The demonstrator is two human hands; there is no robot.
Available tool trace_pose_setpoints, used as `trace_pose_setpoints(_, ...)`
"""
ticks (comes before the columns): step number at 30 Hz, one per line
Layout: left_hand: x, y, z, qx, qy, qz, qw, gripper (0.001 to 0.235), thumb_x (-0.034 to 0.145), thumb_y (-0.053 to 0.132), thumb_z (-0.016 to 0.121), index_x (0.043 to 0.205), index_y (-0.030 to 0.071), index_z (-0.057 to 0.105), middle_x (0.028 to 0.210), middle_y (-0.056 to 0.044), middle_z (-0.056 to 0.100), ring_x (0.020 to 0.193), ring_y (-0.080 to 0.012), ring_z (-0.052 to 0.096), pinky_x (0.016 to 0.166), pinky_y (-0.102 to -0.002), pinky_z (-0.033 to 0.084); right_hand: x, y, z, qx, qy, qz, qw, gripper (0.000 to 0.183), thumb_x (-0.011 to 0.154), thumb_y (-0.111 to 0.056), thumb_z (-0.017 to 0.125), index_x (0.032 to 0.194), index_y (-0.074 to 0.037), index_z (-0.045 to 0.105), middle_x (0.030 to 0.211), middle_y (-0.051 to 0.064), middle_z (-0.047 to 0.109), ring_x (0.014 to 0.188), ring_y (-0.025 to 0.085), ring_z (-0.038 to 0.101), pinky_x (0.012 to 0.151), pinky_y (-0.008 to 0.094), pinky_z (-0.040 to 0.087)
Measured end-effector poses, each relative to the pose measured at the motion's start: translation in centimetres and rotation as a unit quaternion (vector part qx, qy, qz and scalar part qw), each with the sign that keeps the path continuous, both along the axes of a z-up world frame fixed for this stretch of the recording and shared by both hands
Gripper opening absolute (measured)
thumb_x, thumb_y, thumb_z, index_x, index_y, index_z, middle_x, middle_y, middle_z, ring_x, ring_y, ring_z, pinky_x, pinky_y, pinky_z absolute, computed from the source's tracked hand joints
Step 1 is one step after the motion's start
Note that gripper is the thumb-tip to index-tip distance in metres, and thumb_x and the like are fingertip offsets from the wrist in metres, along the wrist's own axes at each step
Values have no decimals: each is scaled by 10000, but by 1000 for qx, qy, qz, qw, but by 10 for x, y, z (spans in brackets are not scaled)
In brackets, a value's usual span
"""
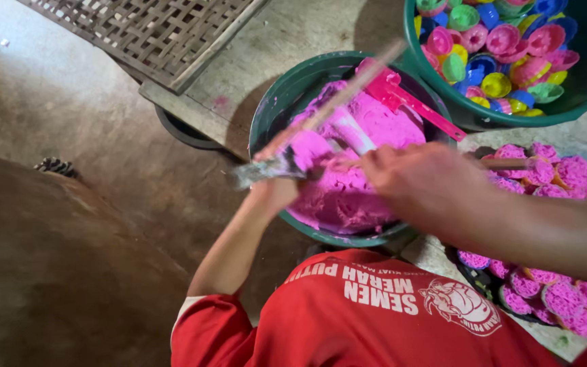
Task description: The person scoops pink dough from a green basin using a wooden stick and a metal mold. They press the dough into the mold, scrape off the excess, and place the shaped pink decorations into a woven basket. The person repeats this process to fill the basket with pink decorations.
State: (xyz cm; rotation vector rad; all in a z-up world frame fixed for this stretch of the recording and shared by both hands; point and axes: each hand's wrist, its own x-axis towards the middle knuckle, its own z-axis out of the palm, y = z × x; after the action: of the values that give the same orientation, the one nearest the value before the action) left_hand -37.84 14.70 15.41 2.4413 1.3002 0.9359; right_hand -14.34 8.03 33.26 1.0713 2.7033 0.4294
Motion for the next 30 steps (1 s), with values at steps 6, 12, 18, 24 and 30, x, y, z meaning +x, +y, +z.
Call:
trace_pose_setpoints(6, -23, 7, 20, -40, -26, 42, 998, 387, 859, 372, 770, 1189, 175, 729, 1362, -138, 653, 1209, -299, 655, 1012, -409, 531, 58, -7, 16, 2, -111, -92, 990, 434, 903, -196, 573, 1334, -156, 601, 929, -25, 655, 791, 145, 692, 627, 313, 567)
trace_pose_setpoints(12, 12, -2, 13, -64, -4, -8, 998, 447, 874, 439, 762, 1227, 169, 713, 1378, -145, 659, 1196, -340, 649, 983, -430, 529, 4, 13, 2, 64, -77, 43, 994, 367, 853, -210, 608, 1198, -102, 668, 931, 27, 688, 713, 185, 693, 573, 325, 556)
trace_pose_setpoints(18, 14, -9, 12, -106, 21, 9, 994, 552, 817, 408, 814, 1269, 128, 668, 1318, -144, 652, 1138, -349, 664, 977, -458, 523, 5, 5, 16, -72, 41, -2, 997, 406, 820, -137, 625, 1216, -54, 652, 1008, 116, 713, 778, 242, 742, 642, 382, 606)
trace_pose_setpoints(24, -5, -2, 26, -44, -21, -1, 999, 772, 771, 352, 835, 1450, 118, 549, 1396, -92, 633, 1201, -317, 648, 987, -417, 551, 29, -3, 11, -48, -60, -68, 995, 377, 916, -188, 561, 1270, -74, 621, 928, 79, 701, 755, 219, 735, 610, 346, 599)
trace_pose_setpoints(30, 8, -5, 12, 35, -42, -17, 998, 754, 766, 351, 845, 1412, 100, 548, 1415, -101, 616, 1277, -309, 621, 1023, -431, 532, -10, 9, -36, 19, -4, 14, 1000, 450, 853, -185, 603, 1281, -47, 633, 901, 85, 711, 651, 221, 734, 559, 320, 587)
